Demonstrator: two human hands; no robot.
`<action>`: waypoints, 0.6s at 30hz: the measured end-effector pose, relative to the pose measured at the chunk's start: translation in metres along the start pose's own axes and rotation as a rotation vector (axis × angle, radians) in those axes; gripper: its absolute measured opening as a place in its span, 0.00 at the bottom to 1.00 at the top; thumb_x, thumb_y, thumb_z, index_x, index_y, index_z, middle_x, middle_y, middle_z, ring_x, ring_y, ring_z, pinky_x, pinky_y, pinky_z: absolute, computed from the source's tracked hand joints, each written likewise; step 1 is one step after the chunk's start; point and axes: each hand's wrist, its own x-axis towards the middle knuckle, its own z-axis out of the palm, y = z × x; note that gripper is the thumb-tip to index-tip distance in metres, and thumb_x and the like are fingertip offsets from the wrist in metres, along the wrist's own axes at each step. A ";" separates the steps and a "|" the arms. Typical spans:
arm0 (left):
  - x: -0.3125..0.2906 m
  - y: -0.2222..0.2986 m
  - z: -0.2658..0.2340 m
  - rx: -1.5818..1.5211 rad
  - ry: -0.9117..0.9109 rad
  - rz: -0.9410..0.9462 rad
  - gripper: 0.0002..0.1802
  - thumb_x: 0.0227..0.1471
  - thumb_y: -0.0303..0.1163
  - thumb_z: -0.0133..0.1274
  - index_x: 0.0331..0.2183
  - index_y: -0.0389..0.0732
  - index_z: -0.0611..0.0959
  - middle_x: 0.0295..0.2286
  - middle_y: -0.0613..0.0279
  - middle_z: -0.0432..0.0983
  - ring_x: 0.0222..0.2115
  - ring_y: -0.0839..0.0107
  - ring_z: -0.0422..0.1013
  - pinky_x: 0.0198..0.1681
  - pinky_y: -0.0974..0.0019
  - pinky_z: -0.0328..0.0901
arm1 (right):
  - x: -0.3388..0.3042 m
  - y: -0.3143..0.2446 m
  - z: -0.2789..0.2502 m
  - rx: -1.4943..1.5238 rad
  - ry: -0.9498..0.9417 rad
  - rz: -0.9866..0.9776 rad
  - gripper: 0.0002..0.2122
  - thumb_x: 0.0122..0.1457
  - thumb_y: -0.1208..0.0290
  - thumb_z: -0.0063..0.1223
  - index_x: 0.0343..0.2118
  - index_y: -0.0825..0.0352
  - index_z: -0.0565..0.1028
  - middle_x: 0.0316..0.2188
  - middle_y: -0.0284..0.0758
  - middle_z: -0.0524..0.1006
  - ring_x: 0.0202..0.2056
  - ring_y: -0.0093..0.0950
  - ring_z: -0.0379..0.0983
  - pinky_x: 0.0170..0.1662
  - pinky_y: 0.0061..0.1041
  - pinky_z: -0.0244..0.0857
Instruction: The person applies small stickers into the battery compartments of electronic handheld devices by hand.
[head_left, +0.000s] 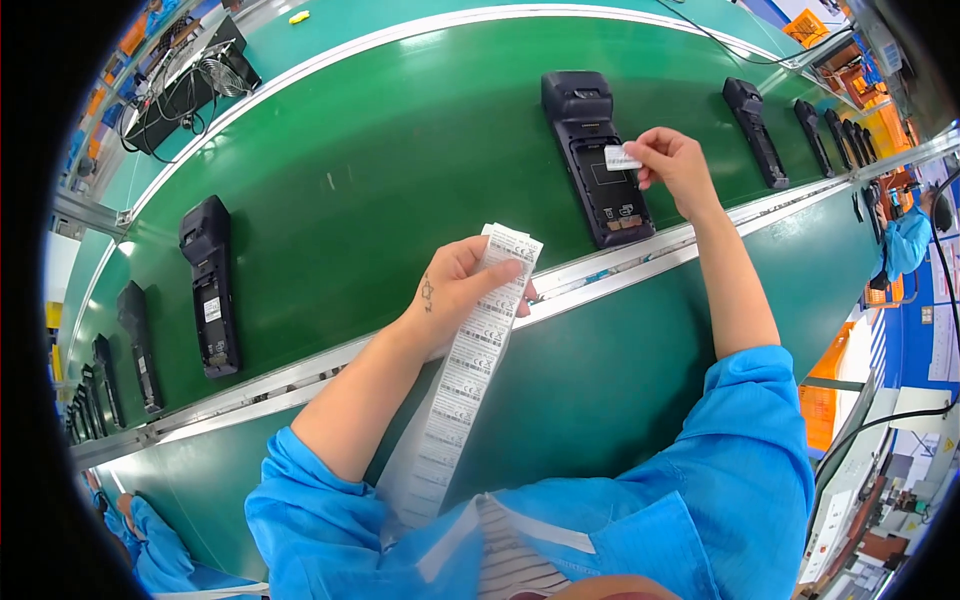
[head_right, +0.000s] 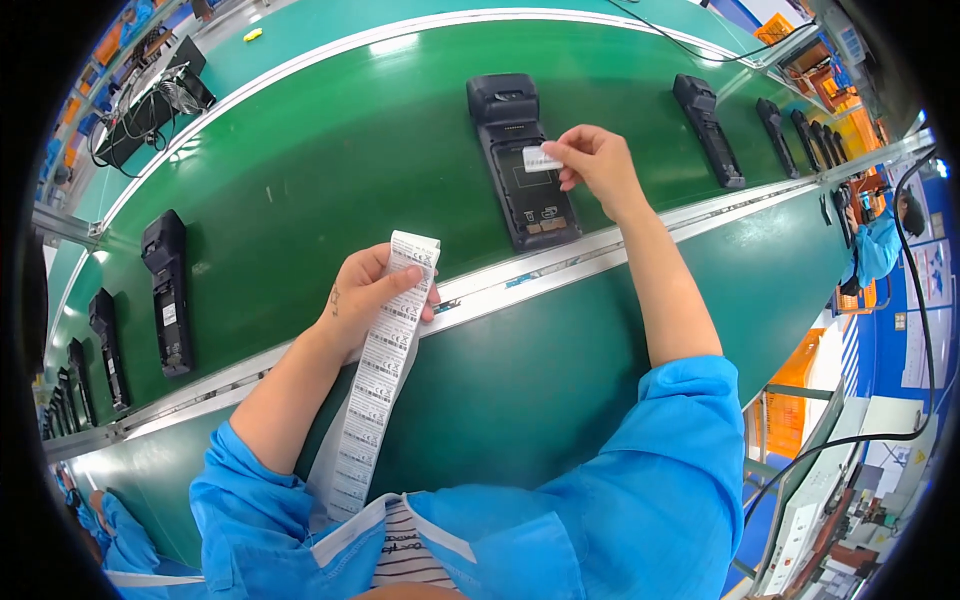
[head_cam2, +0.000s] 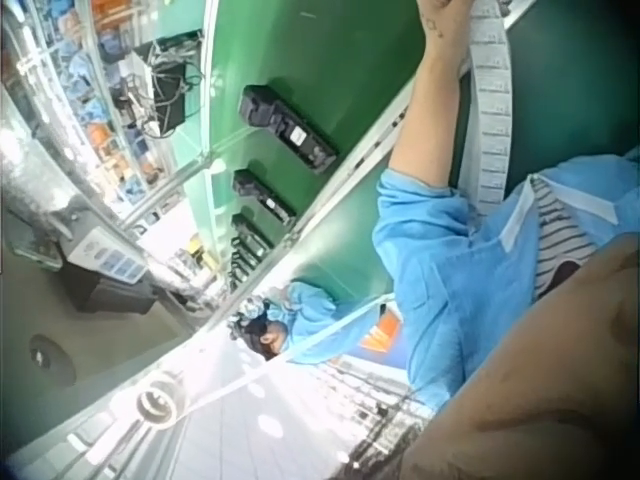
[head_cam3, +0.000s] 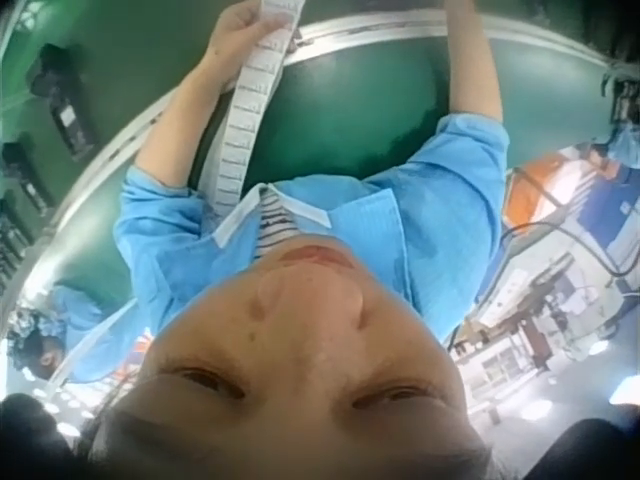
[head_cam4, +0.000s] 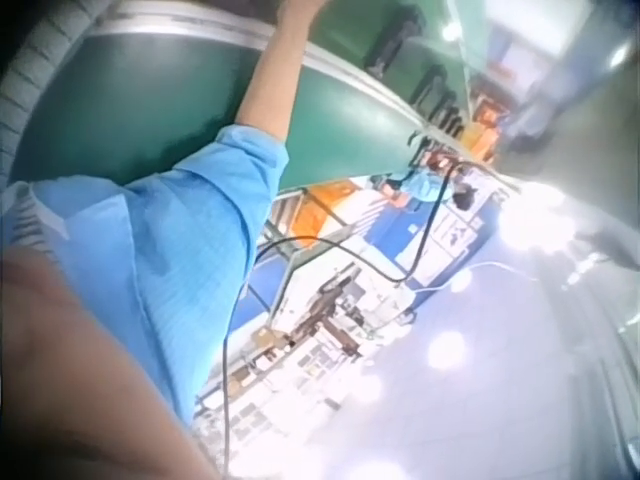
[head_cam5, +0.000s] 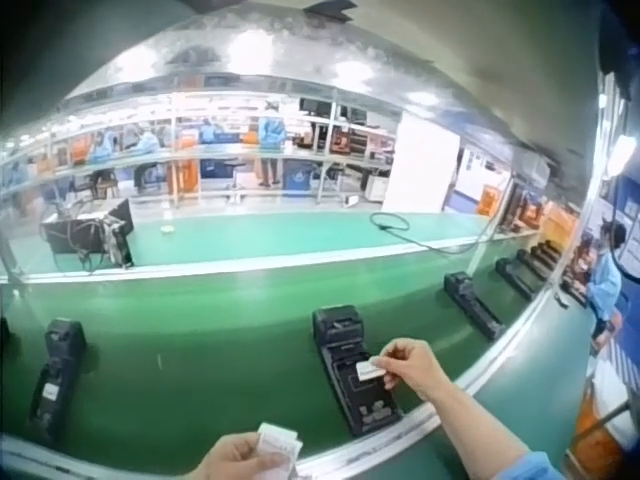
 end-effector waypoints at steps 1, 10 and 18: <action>0.000 0.000 0.000 -0.006 0.002 -0.002 0.08 0.46 0.28 0.46 0.30 0.34 0.70 0.23 0.55 0.72 0.21 0.74 0.70 0.23 0.74 0.66 | 0.002 0.003 0.001 -0.003 -0.004 0.004 0.05 0.46 0.73 0.53 0.22 0.69 0.70 0.17 0.28 0.69 0.15 0.14 0.62 0.18 0.11 0.59; 0.003 -0.001 0.001 -0.033 -0.053 0.021 0.08 0.46 0.28 0.46 0.30 0.34 0.70 0.23 0.55 0.71 0.20 0.75 0.70 0.21 0.75 0.66 | 0.007 0.008 0.013 -0.159 -0.081 -0.004 0.07 0.44 0.73 0.55 0.20 0.70 0.71 0.15 0.28 0.68 0.15 0.13 0.61 0.16 0.10 0.56; 0.005 -0.003 -0.001 -0.019 -0.050 0.003 0.09 0.46 0.30 0.47 0.29 0.35 0.70 0.22 0.55 0.71 0.19 0.75 0.69 0.20 0.75 0.65 | 0.006 0.007 0.020 -0.174 -0.076 -0.012 0.08 0.43 0.72 0.56 0.20 0.71 0.71 0.15 0.29 0.68 0.15 0.13 0.61 0.16 0.11 0.57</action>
